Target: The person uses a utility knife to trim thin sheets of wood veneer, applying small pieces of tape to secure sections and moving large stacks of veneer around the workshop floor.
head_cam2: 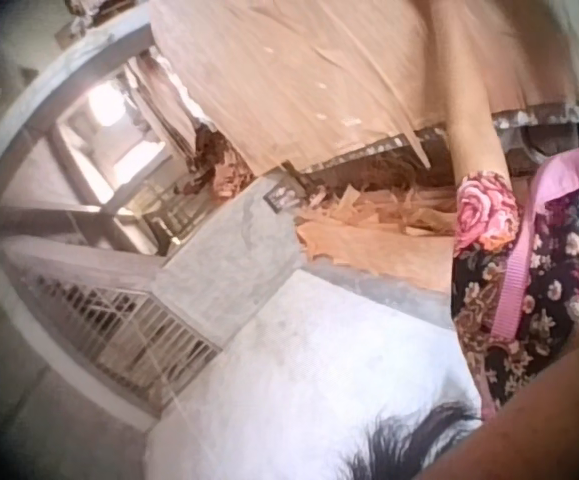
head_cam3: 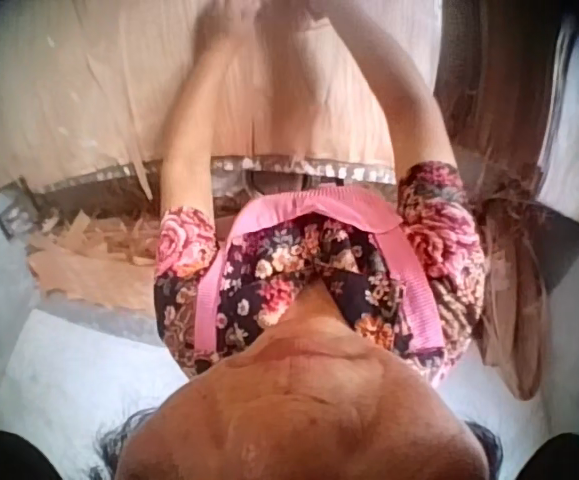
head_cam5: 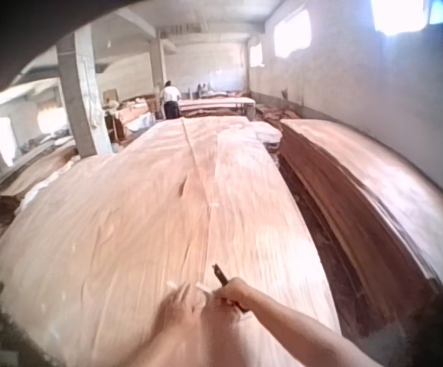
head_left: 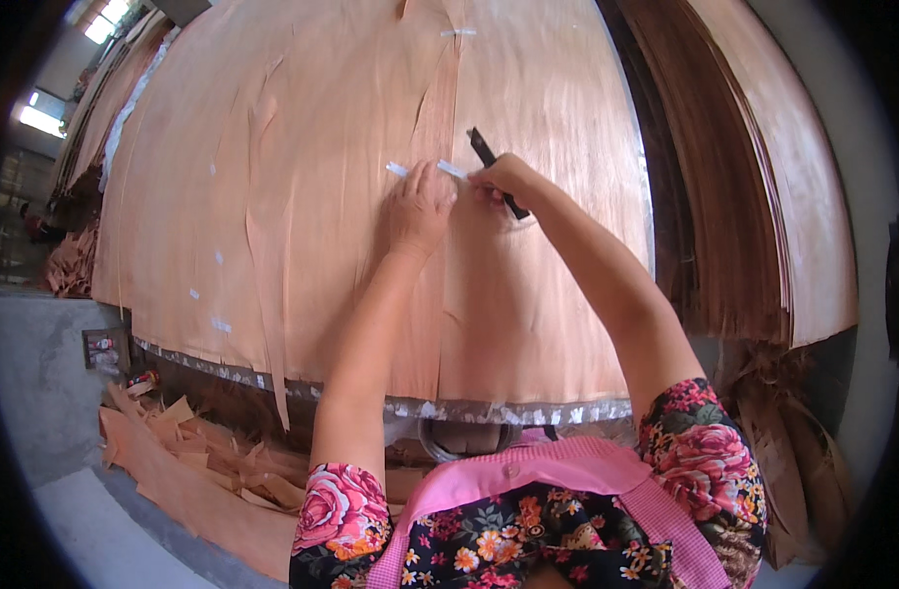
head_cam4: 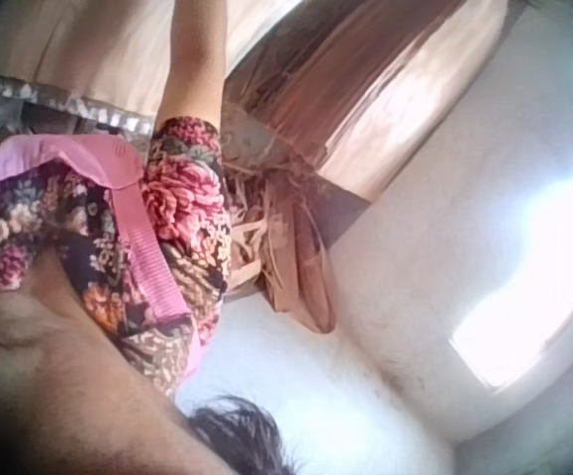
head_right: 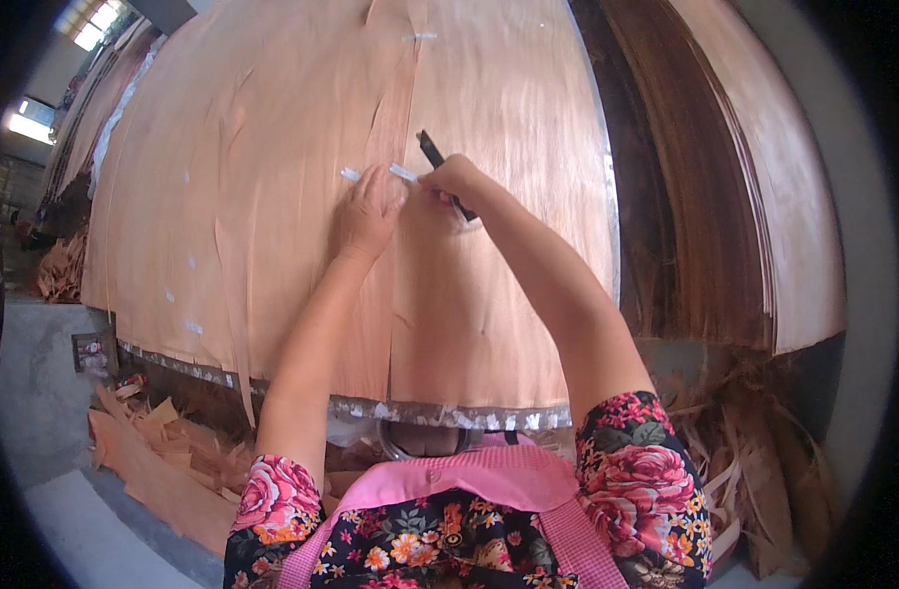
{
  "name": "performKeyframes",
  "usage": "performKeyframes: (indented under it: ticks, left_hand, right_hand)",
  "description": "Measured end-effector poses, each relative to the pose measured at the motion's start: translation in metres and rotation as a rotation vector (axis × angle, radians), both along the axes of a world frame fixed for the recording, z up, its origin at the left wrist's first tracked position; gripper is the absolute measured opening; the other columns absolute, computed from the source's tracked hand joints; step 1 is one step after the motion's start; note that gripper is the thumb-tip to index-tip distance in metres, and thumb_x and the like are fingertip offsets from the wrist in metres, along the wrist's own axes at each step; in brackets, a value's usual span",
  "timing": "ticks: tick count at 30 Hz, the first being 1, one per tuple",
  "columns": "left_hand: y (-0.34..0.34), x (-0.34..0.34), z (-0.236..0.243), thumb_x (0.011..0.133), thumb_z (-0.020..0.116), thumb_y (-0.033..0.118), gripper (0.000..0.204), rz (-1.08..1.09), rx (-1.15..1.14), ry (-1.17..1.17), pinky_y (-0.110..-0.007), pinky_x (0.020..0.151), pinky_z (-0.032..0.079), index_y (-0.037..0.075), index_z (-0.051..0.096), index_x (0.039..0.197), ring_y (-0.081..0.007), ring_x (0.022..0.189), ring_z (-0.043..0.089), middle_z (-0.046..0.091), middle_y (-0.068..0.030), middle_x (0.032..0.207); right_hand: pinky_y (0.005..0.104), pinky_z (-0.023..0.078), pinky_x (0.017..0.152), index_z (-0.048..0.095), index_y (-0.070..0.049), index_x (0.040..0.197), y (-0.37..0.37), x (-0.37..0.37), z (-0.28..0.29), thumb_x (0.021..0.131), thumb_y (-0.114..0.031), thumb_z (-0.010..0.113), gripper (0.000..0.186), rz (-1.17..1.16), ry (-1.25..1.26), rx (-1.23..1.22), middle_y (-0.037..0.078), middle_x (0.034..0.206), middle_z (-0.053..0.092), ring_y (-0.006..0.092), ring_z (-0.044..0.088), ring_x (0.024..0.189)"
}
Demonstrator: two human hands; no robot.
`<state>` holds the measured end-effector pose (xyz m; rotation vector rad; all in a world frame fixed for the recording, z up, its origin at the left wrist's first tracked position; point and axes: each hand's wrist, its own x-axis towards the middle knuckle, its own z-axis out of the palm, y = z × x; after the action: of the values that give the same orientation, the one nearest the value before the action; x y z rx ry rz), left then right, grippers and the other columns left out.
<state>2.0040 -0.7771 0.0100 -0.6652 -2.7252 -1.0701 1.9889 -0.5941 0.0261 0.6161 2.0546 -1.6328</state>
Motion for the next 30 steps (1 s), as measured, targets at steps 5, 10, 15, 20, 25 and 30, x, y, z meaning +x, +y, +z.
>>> performKeyframes:
  ticks: [5, 10, 15, 20, 25, 30]
  left_hand:
    - [0.020, 0.005, -0.012, 0.082, 0.047, 0.030, 0.041, 0.016, -0.512, 0.143, -0.053, 0.098, 0.017, 0.018, 0.046, 0.122, -0.0272, 0.122, 0.030, 0.036, 0.0010, 0.134]
    - [0.020, 0.013, -0.012, 0.083, 0.046, 0.028, 0.041, 0.061, -0.550, 0.170, -0.052, 0.101, 0.015, 0.019, 0.045, 0.123, -0.0279, 0.125, 0.026, 0.035, -0.0015, 0.134]
    - [-0.051, 0.074, 0.011, 0.081, 0.053, 0.029, 0.045, -0.129, -0.318, -0.010, -0.046, 0.102, 0.017, 0.013, 0.046, 0.122, -0.0294, 0.125, 0.026, 0.036, -0.0079, 0.132]
    - [-0.157, 0.200, 0.004, 0.071, 0.065, 0.021, 0.053, 0.303, -0.143, 0.059, -0.046, 0.099, 0.024, 0.007, 0.046, 0.118, -0.0330, 0.120, 0.032, 0.037, -0.0130, 0.130]
    - [-0.197, 0.223, -0.024, 0.069, 0.067, 0.020, 0.049, 0.457, -0.135, 0.133, -0.043, 0.097, 0.030, -0.001, 0.050, 0.110, -0.0343, 0.115, 0.038, 0.043, -0.0161, 0.123]
    - [-0.186, 0.227, -0.026, 0.069, 0.066, 0.017, 0.050, 0.526, 0.168, 0.109, -0.042, 0.097, 0.030, 0.002, 0.049, 0.114, -0.0322, 0.115, 0.039, 0.043, -0.0155, 0.124]
  right_hand:
    - [0.0339, 0.043, 0.049, 0.062, 0.002, 0.072, 0.005, 0.003, 0.012, 0.072, -0.017, 0.064, 0.019, 0.240, 0.150, 0.189, 0.013, 0.064, 0.061, 0.0231, 0.055, 0.054]
    - [0.0420, 0.047, 0.069, 0.062, -0.005, 0.083, 0.019, -0.005, 0.037, 0.077, -0.015, 0.048, 0.018, 0.456, 0.421, 1.156, 0.018, 0.083, 0.061, 0.0330, 0.059, 0.081]
    - [0.0244, 0.048, 0.049, 0.057, 0.006, 0.089, 0.030, 0.056, 0.066, 0.081, -0.019, 0.056, 0.027, 0.262, 0.243, 0.135, 0.012, 0.077, 0.063, 0.0118, 0.051, 0.046]
    - [0.0242, 0.048, 0.047, 0.057, 0.003, 0.086, -0.007, 0.158, 0.079, 0.079, -0.012, 0.057, 0.017, 0.381, 0.021, -0.032, 0.009, 0.067, 0.059, 0.0095, 0.051, 0.047]
    - [0.0223, 0.043, 0.043, 0.057, 0.004, 0.080, -0.106, 0.196, 0.058, 0.079, -0.013, 0.058, 0.016, 0.518, -0.010, -0.079, 0.004, 0.061, 0.055, 0.0101, 0.052, 0.048]
    - [0.0245, 0.040, 0.040, 0.060, 0.003, 0.076, -0.213, 0.190, 0.020, 0.078, -0.019, 0.061, 0.022, 0.435, 0.063, -0.071, 0.006, 0.057, 0.055, 0.0113, 0.051, 0.045]
